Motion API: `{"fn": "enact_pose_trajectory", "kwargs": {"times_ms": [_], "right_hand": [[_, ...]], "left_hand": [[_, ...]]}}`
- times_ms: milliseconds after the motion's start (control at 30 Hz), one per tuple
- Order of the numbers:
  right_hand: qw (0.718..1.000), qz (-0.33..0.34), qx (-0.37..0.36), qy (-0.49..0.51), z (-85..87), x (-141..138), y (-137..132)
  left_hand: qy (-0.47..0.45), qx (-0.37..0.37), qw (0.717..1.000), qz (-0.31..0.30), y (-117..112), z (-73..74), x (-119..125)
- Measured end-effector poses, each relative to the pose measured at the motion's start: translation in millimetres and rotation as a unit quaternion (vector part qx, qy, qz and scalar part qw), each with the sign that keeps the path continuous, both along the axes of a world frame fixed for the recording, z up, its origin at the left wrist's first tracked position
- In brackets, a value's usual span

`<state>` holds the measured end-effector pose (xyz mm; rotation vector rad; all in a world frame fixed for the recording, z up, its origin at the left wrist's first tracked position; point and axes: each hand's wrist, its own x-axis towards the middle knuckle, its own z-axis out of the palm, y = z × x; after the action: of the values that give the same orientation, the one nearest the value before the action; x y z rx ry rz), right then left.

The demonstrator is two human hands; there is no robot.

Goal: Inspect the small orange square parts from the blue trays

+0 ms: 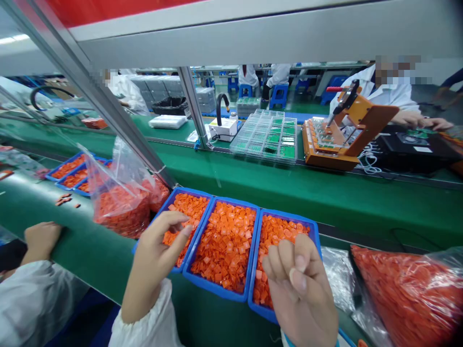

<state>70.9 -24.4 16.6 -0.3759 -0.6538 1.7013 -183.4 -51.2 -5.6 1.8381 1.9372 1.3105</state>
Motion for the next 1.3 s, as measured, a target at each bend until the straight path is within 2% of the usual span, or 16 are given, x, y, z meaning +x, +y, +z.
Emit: {"fn": "enact_pose_trajectory", "kwargs": {"times_ms": [67, 167, 300, 433, 733, 833, 933, 1100, 1200, 1233, 1300], "right_hand": [[1.0, 0.006, 0.007, 0.002, 1.6, 1.1, -1.3], [1.0, 0.015, 0.008, 0.004, 3.9, 3.7, -4.3], [0.999, 0.028, 0.016, 0.013, 7.5, 8.0, -7.0], [0.999, 0.042, 0.017, 0.023, 11.9, 10.5, -9.1], [0.998, 0.043, 0.017, 0.03, 18.2, 18.1, -16.5], [0.999, 0.036, 0.013, 0.037, 17.8, 20.9, -15.1], [0.999, 0.032, 0.01, 0.036, 18.3, 23.2, -13.4], [0.999, 0.02, 0.015, 0.028, 19.3, 24.2, -12.3], [0.999, 0.013, 0.032, 0.019, 16.1, 25.8, -11.2], [0.999, 0.013, 0.049, -0.003, 14.3, 27.8, -10.7], [0.98, 0.073, 0.15, -0.112, 10.6, 34.0, -10.0]], "left_hand": [[0.064, -0.086, 0.994, -0.038, -3.2, -20.5, -2.1], [0.089, -0.153, 0.98, -0.091, -14.7, -48.9, 13.8], [0.117, -0.221, 0.958, -0.144, -35.2, -68.8, 43.1], [0.143, -0.249, 0.946, -0.152, -37.2, -71.7, 52.1], [0.182, -0.235, 0.941, -0.161, 12.7, -72.6, 45.0], [0.188, -0.231, 0.94, -0.164, 20.2, -71.8, 46.5], [0.192, -0.232, 0.943, -0.144, 12.3, -71.2, 50.4], [0.189, -0.249, 0.945, -0.096, -23.5, -71.0, 60.3], [0.185, -0.266, 0.941, -0.095, -37.9, -72.4, 66.2], [0.184, -0.271, 0.94, -0.097, -39.7, -73.2, 68.0], [0.183, -0.278, 0.938, -0.101, -39.9, -74.7, 71.2]]}}
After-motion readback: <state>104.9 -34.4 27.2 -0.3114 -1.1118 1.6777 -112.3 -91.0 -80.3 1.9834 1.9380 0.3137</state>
